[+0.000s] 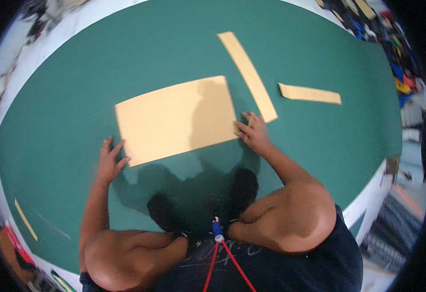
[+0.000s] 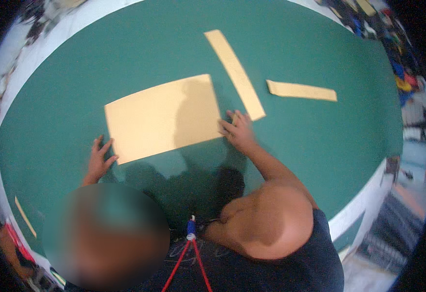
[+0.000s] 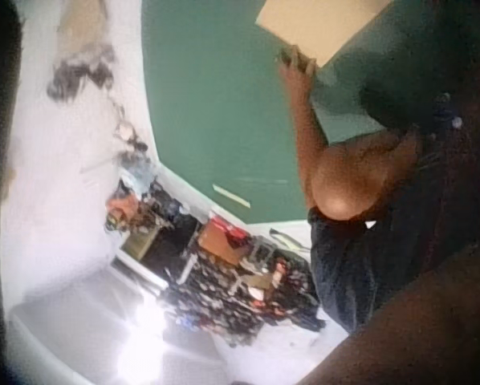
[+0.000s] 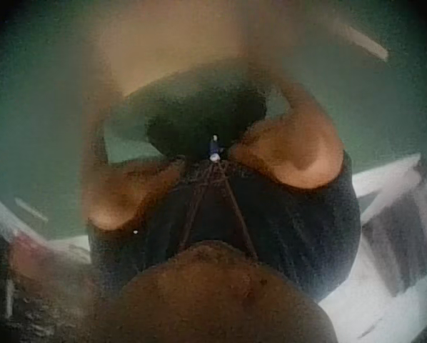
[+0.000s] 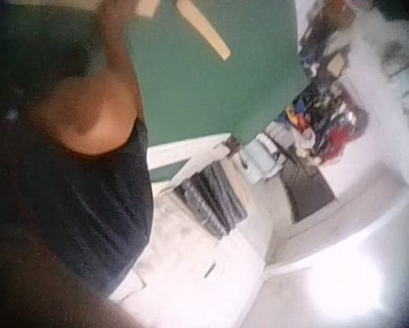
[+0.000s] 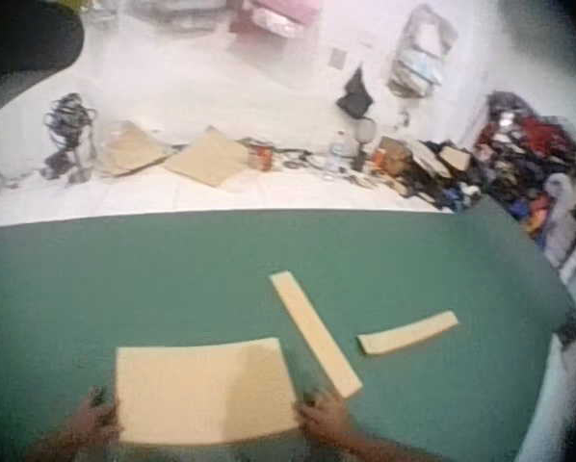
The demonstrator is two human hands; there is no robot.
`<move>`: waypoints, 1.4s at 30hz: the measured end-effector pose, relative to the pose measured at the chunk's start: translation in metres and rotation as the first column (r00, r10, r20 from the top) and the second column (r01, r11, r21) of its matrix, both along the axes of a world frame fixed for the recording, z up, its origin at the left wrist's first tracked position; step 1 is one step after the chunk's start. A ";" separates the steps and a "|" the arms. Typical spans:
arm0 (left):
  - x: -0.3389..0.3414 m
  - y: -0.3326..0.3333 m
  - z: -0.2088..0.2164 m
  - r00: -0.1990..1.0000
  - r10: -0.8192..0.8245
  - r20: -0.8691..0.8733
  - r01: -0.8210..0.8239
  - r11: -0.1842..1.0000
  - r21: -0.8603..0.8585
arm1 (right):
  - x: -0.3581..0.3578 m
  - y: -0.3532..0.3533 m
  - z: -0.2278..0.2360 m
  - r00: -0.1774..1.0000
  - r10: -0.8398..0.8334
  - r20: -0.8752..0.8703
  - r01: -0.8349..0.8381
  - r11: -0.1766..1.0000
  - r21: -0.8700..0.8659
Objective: The person cuts a rectangular piece of beige paper into smaller strips using a small knife. They repeatedly position the paper, cut along the edges, and set the cut strips aside on the green mat.
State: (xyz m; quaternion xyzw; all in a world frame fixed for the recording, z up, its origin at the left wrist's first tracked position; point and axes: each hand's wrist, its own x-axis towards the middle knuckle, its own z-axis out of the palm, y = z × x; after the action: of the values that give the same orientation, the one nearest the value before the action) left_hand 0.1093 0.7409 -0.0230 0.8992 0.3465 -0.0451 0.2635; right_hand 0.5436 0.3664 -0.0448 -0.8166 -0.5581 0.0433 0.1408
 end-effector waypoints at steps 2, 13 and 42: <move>-0.007 0.004 -0.006 0.998 -0.064 0.011 0.063 0.995 0.077 | 0.002 0.005 -0.009 0.999 0.039 -0.001 -0.039 0.997 0.073; 0.002 -0.003 0.011 0.999 -0.030 -0.034 0.031 0.999 0.037 | -0.003 -0.004 -0.010 1.000 0.004 -0.022 -0.003 0.999 0.033; 0.003 0.006 -0.029 0.993 -0.090 0.074 0.075 0.981 0.179 | 0.012 -0.004 -0.014 0.997 0.071 0.026 -0.072 0.996 0.051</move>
State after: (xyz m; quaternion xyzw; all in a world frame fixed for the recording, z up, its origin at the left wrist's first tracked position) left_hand 0.1123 0.7466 -0.0515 0.9336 0.3004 0.0117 0.1949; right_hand 0.5553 0.3623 -0.0589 -0.7927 -0.5895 0.0237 0.1535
